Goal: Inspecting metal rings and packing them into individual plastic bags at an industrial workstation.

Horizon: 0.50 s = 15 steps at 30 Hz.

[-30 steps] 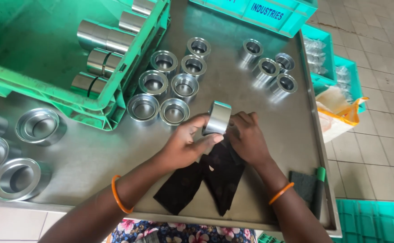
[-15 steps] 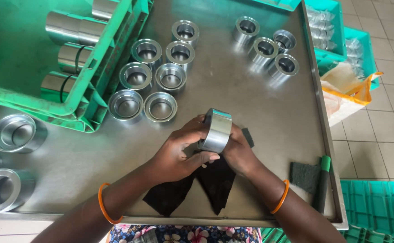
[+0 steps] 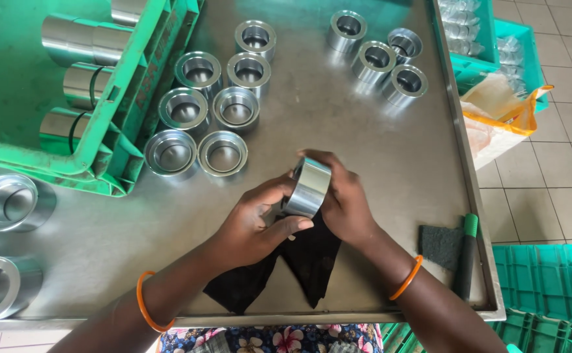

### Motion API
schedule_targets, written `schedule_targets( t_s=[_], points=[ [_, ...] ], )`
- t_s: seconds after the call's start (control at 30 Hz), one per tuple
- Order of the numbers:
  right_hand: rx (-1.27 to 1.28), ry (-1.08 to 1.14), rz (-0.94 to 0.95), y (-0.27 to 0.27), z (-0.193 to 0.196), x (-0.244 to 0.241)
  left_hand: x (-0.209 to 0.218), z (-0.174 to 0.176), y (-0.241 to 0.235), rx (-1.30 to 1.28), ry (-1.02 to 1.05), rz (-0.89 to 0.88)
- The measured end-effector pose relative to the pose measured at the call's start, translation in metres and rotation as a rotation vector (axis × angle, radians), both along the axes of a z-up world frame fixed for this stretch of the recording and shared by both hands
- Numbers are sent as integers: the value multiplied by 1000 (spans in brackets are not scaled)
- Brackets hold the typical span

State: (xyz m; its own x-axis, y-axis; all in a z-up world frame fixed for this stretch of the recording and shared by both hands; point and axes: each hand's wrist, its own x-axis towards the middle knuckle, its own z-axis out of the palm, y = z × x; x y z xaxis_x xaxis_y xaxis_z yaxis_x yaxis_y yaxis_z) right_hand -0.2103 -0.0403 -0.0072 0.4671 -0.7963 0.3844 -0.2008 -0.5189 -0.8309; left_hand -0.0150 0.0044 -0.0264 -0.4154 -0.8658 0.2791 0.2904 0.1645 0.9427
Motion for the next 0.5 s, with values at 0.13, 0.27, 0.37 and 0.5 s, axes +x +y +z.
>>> schedule_targets(
  t_s=[0.13, 0.27, 0.37, 0.5],
  points=[
    [-270, 86, -104, 0, -1, 1, -1, 13, 2, -83, -135, 87],
    [440, -1, 22, -4, -13, -4, -1, 12, 0, -85, -71, 56],
    [-83, 90, -38, 3, 1, -2, -1, 8, -2, -6, -56, 9],
    [390, -65, 57, -5, -10, -2, 0, 7, -2, -2, -54, 32]
  ],
)
